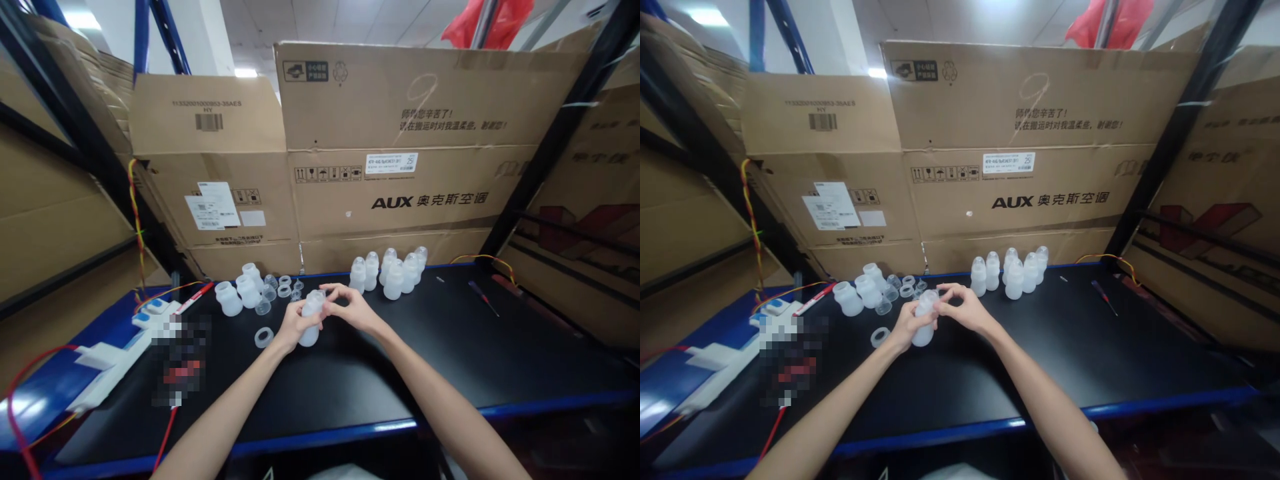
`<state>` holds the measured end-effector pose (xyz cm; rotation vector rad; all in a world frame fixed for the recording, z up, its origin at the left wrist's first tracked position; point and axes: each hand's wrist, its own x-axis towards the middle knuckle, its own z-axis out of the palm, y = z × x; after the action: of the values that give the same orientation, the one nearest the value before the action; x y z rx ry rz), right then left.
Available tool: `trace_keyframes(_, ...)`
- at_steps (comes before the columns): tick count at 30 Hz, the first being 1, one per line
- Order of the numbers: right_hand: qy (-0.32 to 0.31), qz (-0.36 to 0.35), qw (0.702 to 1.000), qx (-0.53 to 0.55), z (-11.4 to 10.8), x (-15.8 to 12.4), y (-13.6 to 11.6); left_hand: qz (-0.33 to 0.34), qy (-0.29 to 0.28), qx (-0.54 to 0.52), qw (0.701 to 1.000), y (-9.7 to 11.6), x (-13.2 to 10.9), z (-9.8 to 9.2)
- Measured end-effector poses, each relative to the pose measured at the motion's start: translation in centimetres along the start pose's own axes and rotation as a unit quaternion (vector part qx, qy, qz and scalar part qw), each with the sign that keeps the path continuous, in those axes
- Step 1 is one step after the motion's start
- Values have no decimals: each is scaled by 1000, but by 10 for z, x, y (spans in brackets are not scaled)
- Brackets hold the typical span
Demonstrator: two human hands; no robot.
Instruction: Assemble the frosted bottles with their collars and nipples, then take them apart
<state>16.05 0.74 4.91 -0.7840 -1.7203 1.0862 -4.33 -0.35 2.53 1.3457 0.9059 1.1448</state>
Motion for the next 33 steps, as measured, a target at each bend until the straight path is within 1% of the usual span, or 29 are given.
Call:
trace_keyframes(2, 7, -11, 1000, -1, 1, 0, 0, 13, 20, 13, 1000, 2, 3, -3)
trace_keyframes(3, 14, -16, 1000, -4, 2, 1, 1, 16, 18, 23, 999, 2, 4, -5)
trace_keyframes(5, 38, -24, 999, -1, 5, 0, 3, 27, 3, 46, 999, 0, 5, -6)
trace_keyframes(7, 50, -21, 998, 28, 8, 0, 6, 45, -14, 66, 997, -2, 5, -6)
trace_keyframes(8, 47, -15, 998, 49, 8, 0, 8, 55, -21, 74, 996, -2, 4, -5)
trace_keyframes(10, 19, 1, 997, 73, 8, 1, 13, 70, -30, 85, 993, -4, 4, -4)
trace_keyframes(12, -8, 15, 998, 62, 7, 3, 19, 71, -32, 94, 993, -5, 3, -2)
trace_keyframes(13, -5, 17, 999, 47, 6, 4, 22, 70, -27, 100, 992, -6, 3, -1)
trace_keyframes(15, 24, 15, 1000, 13, 5, 6, 30, 80, 4, 121, 989, -6, 2, 1)
trace_keyframes(18, 65, 12, 997, -42, 4, 7, 39, 120, 95, 171, 973, -2, 1, 1)
trace_keyframes(21, 76, 9, 991, -112, 5, 6, 44, 151, 199, 193, 949, 7, 4, -12)
trace_keyframes(23, 74, 0, 983, -166, 7, 4, 44, 153, 264, 168, 938, 15, 8, -27)
trace_keyframes(24, 71, -7, 978, -197, 9, 3, 44, 143, 280, 145, 938, 18, 11, -36)
trace_keyframes(26, 61, -25, 963, -261, 13, 1, 44, 103, 270, 102, 952, 23, 17, -53)
trace_keyframes(28, 45, -37, 949, -310, 17, -1, 43, 68, 241, 97, 963, 25, 21, -67)
trace_keyframes(30, 25, -32, 942, -332, 20, -3, 42, 62, 241, 141, 958, 24, 23, -74)
trace_keyframes(32, 4, -20, 941, -337, 23, -4, 42, 72, 250, 202, 944, 23, 23, -77)
trace_keyframes(33, -4, -17, 941, -338, 25, -4, 42, 73, 245, 224, 941, 22, 23, -77)
